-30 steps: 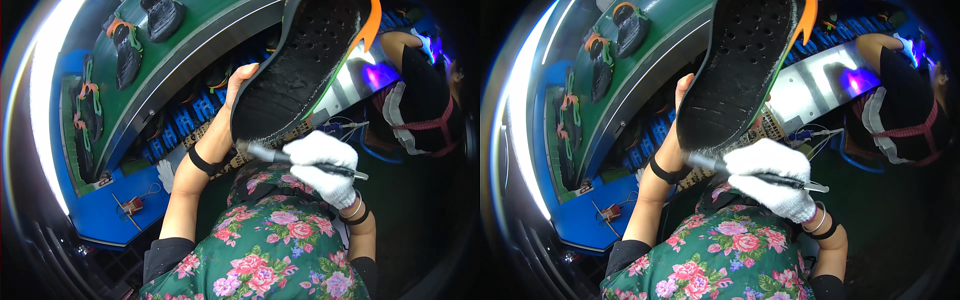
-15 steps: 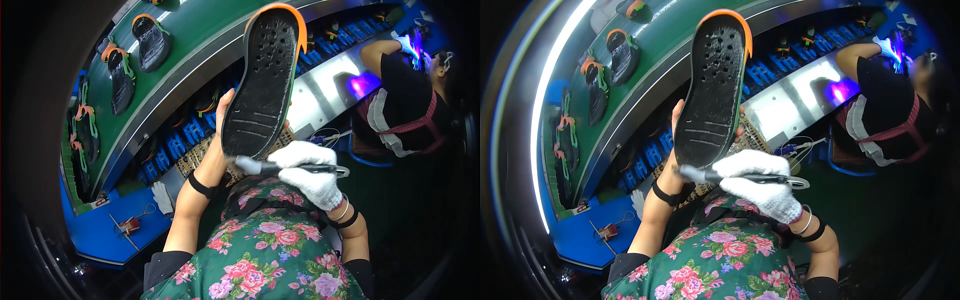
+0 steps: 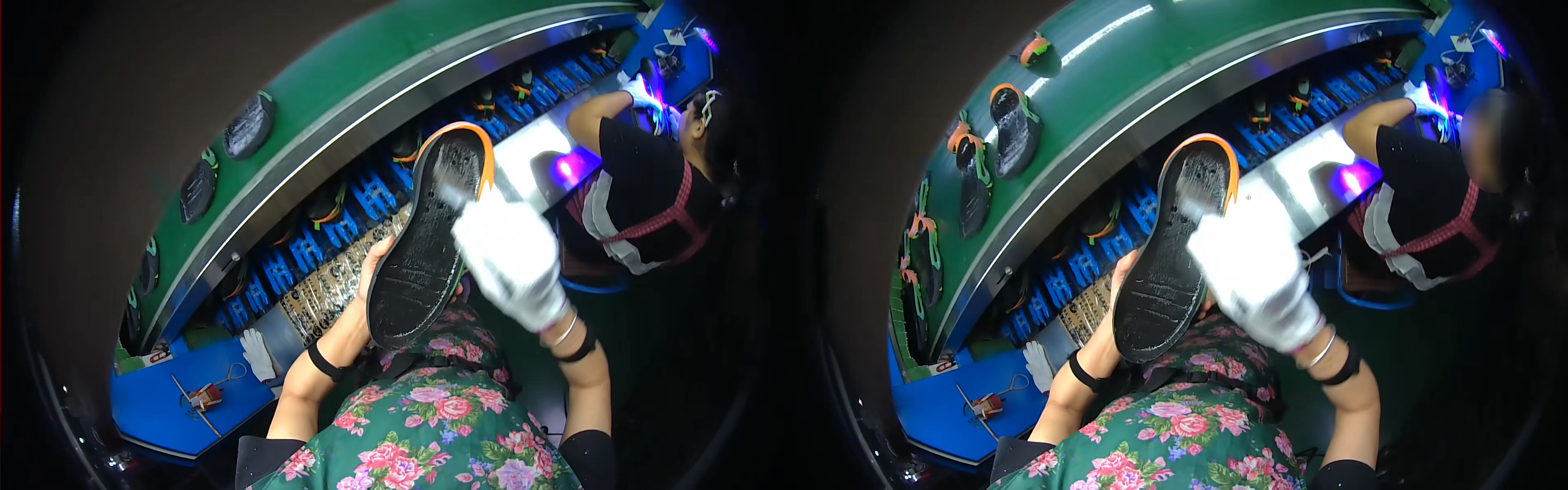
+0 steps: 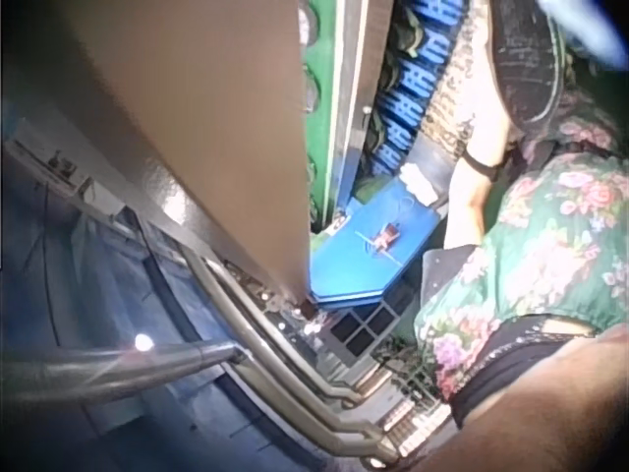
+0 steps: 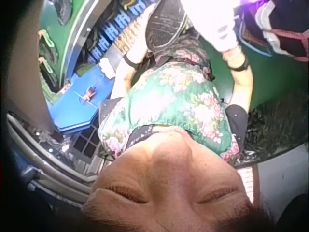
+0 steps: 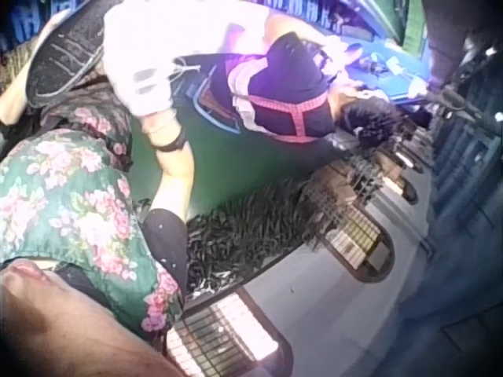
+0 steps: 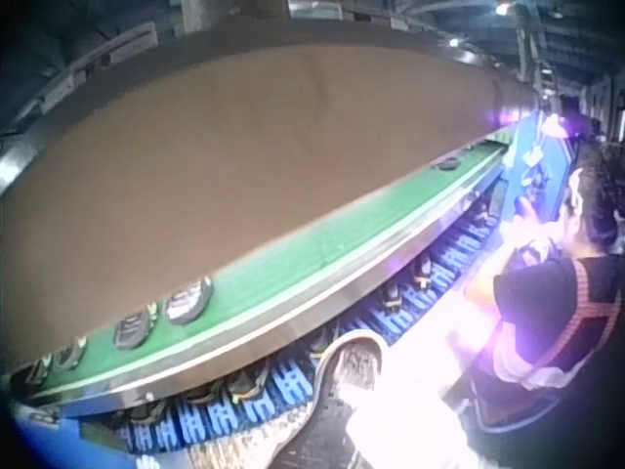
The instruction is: The person picks up a shoe sole from a conveyor belt, applies liquid to the bottom and sides with a brush, and places it back on the belt, repeating the process for a second sole.
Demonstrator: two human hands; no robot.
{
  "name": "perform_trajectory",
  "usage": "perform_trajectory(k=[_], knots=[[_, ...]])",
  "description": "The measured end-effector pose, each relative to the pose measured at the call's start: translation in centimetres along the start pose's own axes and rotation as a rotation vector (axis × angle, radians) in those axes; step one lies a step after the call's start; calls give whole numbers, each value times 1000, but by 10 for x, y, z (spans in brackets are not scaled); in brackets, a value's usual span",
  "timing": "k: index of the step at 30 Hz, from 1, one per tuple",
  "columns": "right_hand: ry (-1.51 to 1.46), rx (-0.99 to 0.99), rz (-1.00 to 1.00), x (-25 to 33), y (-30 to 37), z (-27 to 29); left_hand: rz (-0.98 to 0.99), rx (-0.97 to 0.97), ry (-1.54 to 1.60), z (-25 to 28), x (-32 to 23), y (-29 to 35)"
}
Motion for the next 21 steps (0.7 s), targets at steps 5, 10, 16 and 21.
perform_trajectory(k=[5,10,16,21], knots=[[-529,43,-60,52,16,-20,-118,-80,80,3,-17,7],[-393,-206,-175,5,-3,-17,-61,-124,17,28,-25,-1],[-339,-115,6,34,14,-59,-193,-186,-162,12,-46,-17],[-865,-16,-249,65,22,-73,-201,147,-196,11,-63,-14]])
Point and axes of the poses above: each hand's wrist, its own y-axis away from the middle knuckle, its own z-axis out of the back of the hand, x = y × z, the point moved 1 cm from there along -y, towards the middle knuckle, and after that the axes turned 12 degrees about -y, right-handed, at the moved point
